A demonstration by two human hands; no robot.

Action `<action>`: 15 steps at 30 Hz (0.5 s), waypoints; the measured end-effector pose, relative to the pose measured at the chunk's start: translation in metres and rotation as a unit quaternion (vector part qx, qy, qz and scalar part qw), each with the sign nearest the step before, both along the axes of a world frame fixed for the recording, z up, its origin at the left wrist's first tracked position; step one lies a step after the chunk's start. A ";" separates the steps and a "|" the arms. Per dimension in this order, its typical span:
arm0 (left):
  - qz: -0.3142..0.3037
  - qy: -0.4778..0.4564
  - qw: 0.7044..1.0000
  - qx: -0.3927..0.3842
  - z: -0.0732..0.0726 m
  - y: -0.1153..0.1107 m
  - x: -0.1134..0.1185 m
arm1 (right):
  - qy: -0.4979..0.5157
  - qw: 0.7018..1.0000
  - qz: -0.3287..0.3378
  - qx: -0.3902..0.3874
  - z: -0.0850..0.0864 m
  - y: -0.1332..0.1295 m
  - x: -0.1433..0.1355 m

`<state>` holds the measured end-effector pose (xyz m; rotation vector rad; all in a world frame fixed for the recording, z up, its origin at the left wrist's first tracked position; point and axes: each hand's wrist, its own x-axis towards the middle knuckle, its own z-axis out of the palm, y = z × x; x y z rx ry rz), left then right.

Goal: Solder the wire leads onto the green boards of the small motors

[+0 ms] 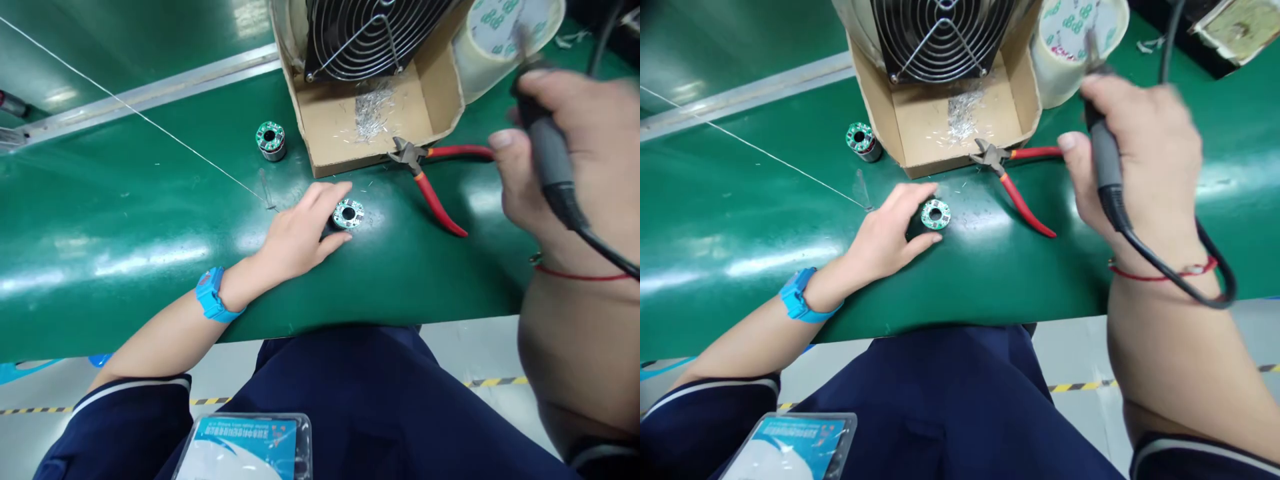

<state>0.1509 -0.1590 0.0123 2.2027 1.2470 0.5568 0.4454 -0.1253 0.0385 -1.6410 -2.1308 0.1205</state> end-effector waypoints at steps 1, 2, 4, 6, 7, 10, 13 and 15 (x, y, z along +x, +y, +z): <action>-0.006 0.017 1.000 0.000 -0.001 0.000 0.001 | 0.007 1.000 0.010 0.010 -0.002 0.006 0.001; -0.012 0.021 1.000 -0.003 -0.001 -0.001 0.002 | 0.026 0.999 0.016 0.021 -0.005 0.008 0.002; -0.026 -0.013 1.000 -0.011 -0.001 -0.001 0.001 | 0.066 0.997 0.031 0.031 -0.016 0.007 0.004; -0.038 -0.077 0.996 -0.021 0.000 -0.002 -0.001 | 0.065 0.995 0.071 0.030 -0.031 0.002 0.006; -0.044 -0.107 0.993 -0.026 0.001 -0.002 -0.003 | 0.051 0.994 0.090 0.025 -0.038 0.000 0.007; -0.053 -0.156 0.985 -0.042 0.003 -0.005 -0.007 | -0.011 0.997 0.078 -0.011 -0.049 -0.003 0.006; -0.043 -0.166 0.984 -0.052 0.004 -0.007 -0.008 | -0.062 0.997 0.017 -0.043 -0.048 -0.007 0.003; -0.027 -0.164 0.985 -0.055 0.005 -0.009 -0.007 | -0.049 0.998 0.010 -0.031 -0.044 -0.014 0.001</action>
